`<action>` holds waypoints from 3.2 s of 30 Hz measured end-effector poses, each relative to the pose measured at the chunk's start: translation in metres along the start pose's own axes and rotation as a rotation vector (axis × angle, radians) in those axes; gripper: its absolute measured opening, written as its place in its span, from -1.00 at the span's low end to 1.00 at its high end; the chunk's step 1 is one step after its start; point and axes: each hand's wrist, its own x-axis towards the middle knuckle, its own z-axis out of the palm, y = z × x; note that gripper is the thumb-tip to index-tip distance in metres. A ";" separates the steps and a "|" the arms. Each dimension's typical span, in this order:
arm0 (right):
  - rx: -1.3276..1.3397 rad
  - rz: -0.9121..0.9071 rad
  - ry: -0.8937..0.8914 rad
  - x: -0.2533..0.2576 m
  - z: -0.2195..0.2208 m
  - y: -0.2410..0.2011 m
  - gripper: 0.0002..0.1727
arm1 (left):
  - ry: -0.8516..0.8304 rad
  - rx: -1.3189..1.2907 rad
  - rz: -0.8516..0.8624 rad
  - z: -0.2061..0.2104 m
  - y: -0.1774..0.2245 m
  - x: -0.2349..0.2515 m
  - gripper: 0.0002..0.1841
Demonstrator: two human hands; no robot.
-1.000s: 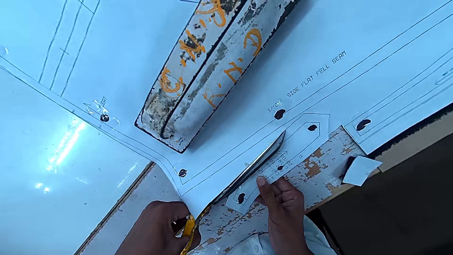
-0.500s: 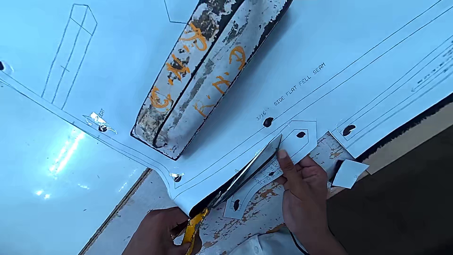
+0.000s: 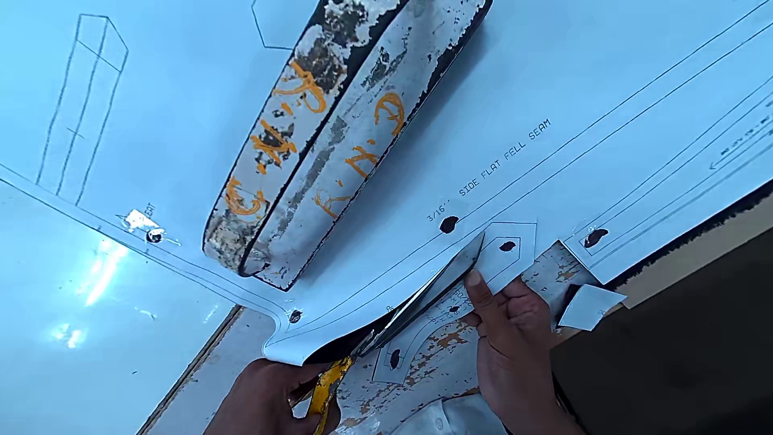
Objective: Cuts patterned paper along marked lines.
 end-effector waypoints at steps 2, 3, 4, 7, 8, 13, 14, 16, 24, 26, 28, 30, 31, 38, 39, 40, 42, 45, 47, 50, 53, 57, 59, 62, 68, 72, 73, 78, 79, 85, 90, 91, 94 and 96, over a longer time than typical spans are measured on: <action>-0.002 0.003 0.001 0.000 0.000 0.000 -0.92 | 0.000 0.003 0.002 0.000 0.000 0.001 -0.72; -0.006 0.006 0.002 0.000 -0.001 0.000 -0.91 | 0.000 0.007 0.001 -0.001 0.000 0.002 -0.73; -0.010 0.005 0.003 0.000 -0.001 0.000 -0.91 | 0.002 0.009 0.002 -0.001 0.000 0.002 -0.74; -0.022 0.000 0.008 0.000 -0.001 0.000 -0.92 | 0.007 0.009 0.018 0.000 -0.004 0.003 -0.74; -0.027 -0.002 0.011 0.000 0.000 0.000 -0.93 | 0.010 0.003 0.023 0.001 -0.006 0.003 -0.74; -0.019 -0.006 0.004 -0.001 -0.001 0.000 -0.92 | 0.004 -0.013 0.018 0.002 -0.007 0.005 -0.75; -0.023 -0.008 0.006 -0.001 -0.001 0.001 -0.92 | 0.004 -0.015 0.020 0.001 -0.006 0.005 -0.75; -0.036 -0.013 0.013 -0.001 0.000 0.001 -0.93 | 0.010 -0.011 0.028 0.000 -0.006 0.006 -0.77; -0.024 -0.019 0.003 0.000 -0.001 0.001 -0.92 | 0.010 0.019 0.027 -0.002 0.001 0.008 -0.79; -0.023 -0.016 0.002 0.000 -0.001 0.001 -0.92 | 0.017 0.012 0.027 0.000 0.002 0.009 -0.78; -0.023 -0.015 0.004 0.000 0.000 0.001 -0.92 | 0.025 -0.002 0.035 0.002 0.000 0.010 -0.78; -0.020 -0.009 0.007 0.000 0.000 0.000 -0.92 | 0.027 -0.007 0.037 0.003 -0.001 0.010 -0.76; -0.019 -0.008 0.005 0.000 0.000 0.000 -0.92 | 0.030 -0.002 0.041 0.003 -0.001 0.011 -0.76; -0.030 -0.006 0.007 -0.001 0.000 0.001 -0.91 | 0.027 -0.020 0.052 0.003 -0.003 0.013 -0.79; -0.029 -0.006 0.011 -0.001 0.000 0.001 -0.91 | 0.031 -0.030 0.051 0.004 -0.004 0.013 -0.78; -0.032 -0.009 0.012 0.000 0.000 0.001 -0.92 | 0.026 -0.039 0.050 0.005 -0.004 0.014 -0.78; -0.038 -0.010 0.012 0.000 0.000 0.001 -0.92 | 0.012 -0.047 0.047 0.004 -0.005 0.014 -0.78; -0.041 -0.010 0.014 0.000 0.000 0.001 -0.93 | 0.006 -0.047 0.035 0.002 -0.003 0.015 -0.78; -0.028 -0.014 0.010 0.000 0.000 0.001 -0.92 | -0.008 -0.035 0.020 0.000 -0.001 0.014 -0.78; -0.025 -0.018 0.001 0.001 -0.001 0.001 -0.92 | -0.014 -0.046 -0.006 -0.001 0.005 0.015 -0.73; -0.025 -0.007 0.006 0.000 0.000 0.001 -0.93 | 0.000 -0.058 -0.013 -0.001 0.006 0.016 -0.71; -0.025 -0.004 0.010 0.000 0.000 0.001 -0.92 | -0.005 -0.054 0.009 -0.002 0.005 0.019 -0.73; -0.017 -0.004 0.008 0.001 0.000 0.001 -0.91 | -0.004 -0.036 0.012 -0.003 0.003 0.019 -0.74; -0.013 -0.004 0.004 0.001 0.000 0.000 -0.91 | -0.009 -0.035 0.025 -0.005 0.002 0.020 -0.76; -0.011 0.000 -0.003 0.001 0.001 0.000 -0.92 | -0.055 -0.045 0.029 -0.013 0.004 0.022 -0.74; -0.008 -0.021 -0.018 0.001 0.000 0.000 -0.92 | -0.063 0.058 0.045 -0.031 0.009 0.021 -0.69; -0.012 -0.024 -0.023 0.001 -0.001 0.000 -0.92 | -0.066 0.091 0.043 -0.038 0.011 0.021 -0.67; -0.039 -0.018 -0.040 0.002 -0.006 -0.004 -0.95 | -0.095 0.248 0.069 -0.073 0.020 0.030 -0.66; -0.046 -0.018 -0.052 0.003 -0.008 -0.005 -0.95 | -0.108 0.278 0.077 -0.080 0.022 0.032 -0.67; -0.062 -0.017 -0.116 0.005 -0.014 -0.010 -0.94 | -0.186 0.380 0.088 -0.114 0.039 0.045 -0.71; 0.017 0.045 -0.126 0.005 -0.012 -0.013 -0.82 | -0.267 0.374 0.073 -0.121 0.048 0.045 -0.69; 0.030 0.056 -0.133 0.004 -0.012 -0.012 -0.82 | -0.282 0.363 0.061 -0.120 0.049 0.041 -0.69; 0.042 0.076 -0.150 0.004 -0.012 -0.011 -0.82 | -0.289 0.313 0.005 -0.113 0.050 0.026 -0.69; 0.047 0.093 -0.163 0.004 -0.012 -0.010 -0.82 | -0.272 0.263 -0.026 -0.103 0.049 0.011 -0.70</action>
